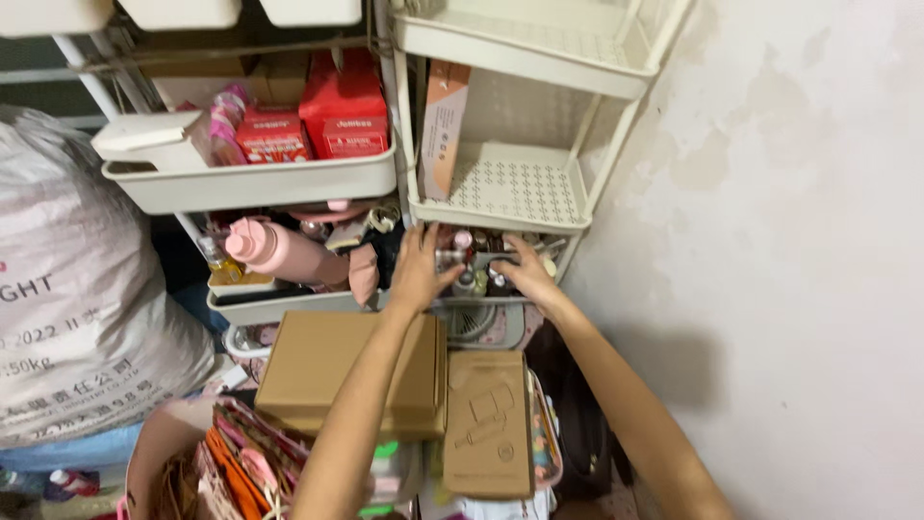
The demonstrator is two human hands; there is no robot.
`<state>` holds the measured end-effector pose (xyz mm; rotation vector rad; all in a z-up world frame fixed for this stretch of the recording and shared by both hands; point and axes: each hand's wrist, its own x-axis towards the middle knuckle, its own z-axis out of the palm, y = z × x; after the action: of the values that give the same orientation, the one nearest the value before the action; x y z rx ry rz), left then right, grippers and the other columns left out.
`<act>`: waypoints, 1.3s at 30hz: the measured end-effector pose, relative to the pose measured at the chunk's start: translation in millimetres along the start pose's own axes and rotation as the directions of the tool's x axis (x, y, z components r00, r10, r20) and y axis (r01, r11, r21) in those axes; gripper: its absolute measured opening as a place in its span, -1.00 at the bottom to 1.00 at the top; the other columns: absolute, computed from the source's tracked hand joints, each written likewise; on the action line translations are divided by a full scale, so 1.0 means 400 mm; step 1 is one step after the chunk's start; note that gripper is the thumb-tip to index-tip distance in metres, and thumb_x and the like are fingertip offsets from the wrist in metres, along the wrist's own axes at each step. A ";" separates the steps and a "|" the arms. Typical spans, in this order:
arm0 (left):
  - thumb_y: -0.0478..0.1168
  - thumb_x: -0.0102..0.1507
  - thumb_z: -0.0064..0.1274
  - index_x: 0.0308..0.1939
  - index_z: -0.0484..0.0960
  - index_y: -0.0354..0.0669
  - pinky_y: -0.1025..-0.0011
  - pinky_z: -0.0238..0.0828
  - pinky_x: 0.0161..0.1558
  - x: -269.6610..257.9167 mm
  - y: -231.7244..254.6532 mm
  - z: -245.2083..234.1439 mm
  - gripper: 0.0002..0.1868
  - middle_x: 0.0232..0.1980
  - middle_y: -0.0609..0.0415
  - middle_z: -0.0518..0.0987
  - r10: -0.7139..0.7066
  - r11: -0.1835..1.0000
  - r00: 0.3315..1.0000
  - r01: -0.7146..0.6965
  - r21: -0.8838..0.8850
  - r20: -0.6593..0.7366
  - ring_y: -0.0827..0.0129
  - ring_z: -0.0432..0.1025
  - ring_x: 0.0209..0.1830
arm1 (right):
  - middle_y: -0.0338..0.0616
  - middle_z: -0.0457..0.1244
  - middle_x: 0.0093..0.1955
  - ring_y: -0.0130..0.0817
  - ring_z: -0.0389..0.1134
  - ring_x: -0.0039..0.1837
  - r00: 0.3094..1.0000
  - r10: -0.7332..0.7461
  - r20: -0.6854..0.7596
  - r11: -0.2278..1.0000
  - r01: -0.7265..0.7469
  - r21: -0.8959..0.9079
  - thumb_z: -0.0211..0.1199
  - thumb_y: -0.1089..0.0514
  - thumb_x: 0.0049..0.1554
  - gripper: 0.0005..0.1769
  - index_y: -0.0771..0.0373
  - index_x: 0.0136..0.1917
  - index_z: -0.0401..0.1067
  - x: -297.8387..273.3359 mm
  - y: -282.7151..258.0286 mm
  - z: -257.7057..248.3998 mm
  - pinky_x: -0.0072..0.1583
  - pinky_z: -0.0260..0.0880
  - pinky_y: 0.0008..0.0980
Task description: The person sits on the floor and organizes various items from a white plastic shelf, including boxes, papers, and small containers. They move items between the shelf and the floor, stacking boxes and arranging papers.
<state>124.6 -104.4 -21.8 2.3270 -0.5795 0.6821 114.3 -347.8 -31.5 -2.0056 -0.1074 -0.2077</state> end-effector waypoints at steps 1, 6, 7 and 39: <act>0.09 0.09 0.38 0.52 0.14 -0.23 0.05 -0.01 0.50 0.036 -0.005 -0.023 0.08 0.55 -0.35 0.13 -0.009 0.999 1.000 0.009 0.038 0.003 -0.23 -0.01 0.57 | 0.08 0.05 0.58 -0.11 0.11 0.55 1.000 -0.030 0.001 1.000 0.030 -0.010 0.34 -0.01 0.07 -0.15 0.22 0.55 0.16 0.030 -0.035 -0.007 0.47 0.13 -0.26; 0.13 0.10 0.36 0.54 0.08 -0.21 -0.05 -0.13 0.47 0.187 -0.016 -0.087 0.11 0.57 -0.29 0.08 -0.090 0.973 0.996 0.085 0.217 0.015 -0.18 -0.14 0.61 | 0.11 -0.10 0.67 -0.03 -0.12 0.67 0.964 -0.261 -0.042 0.949 0.248 -0.196 0.26 -0.08 0.17 -0.12 0.24 0.61 0.02 0.178 -0.123 -0.028 0.57 -0.09 -0.22; 0.13 0.08 0.37 0.54 0.07 -0.23 -0.02 -0.12 0.50 0.211 -0.016 -0.090 0.14 0.57 -0.30 0.08 -0.077 0.973 0.997 0.073 0.217 0.012 -0.16 -0.14 0.61 | 0.11 -0.11 0.68 -0.02 -0.14 0.69 0.958 -0.283 -0.038 0.935 0.267 -0.235 0.26 -0.08 0.17 -0.11 0.25 0.62 0.02 0.206 -0.131 -0.028 0.59 -0.11 -0.21; -0.23 0.07 0.44 0.57 -0.20 -0.31 0.05 0.16 0.43 0.523 0.012 0.023 0.25 0.48 -0.46 0.13 -0.125 0.972 0.926 0.041 -0.233 -0.357 -0.34 0.15 0.45 | 0.06 -0.12 0.67 -0.04 -0.11 0.66 0.977 -0.213 0.017 0.934 0.209 -0.289 0.27 0.03 0.13 -0.08 0.24 0.62 -0.06 0.442 -0.130 0.011 0.56 -0.11 -0.15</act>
<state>285.4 -160.9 99.7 1.9376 -0.3594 0.9369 279.6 -324.7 47.0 -2.2841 -0.2993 -0.3950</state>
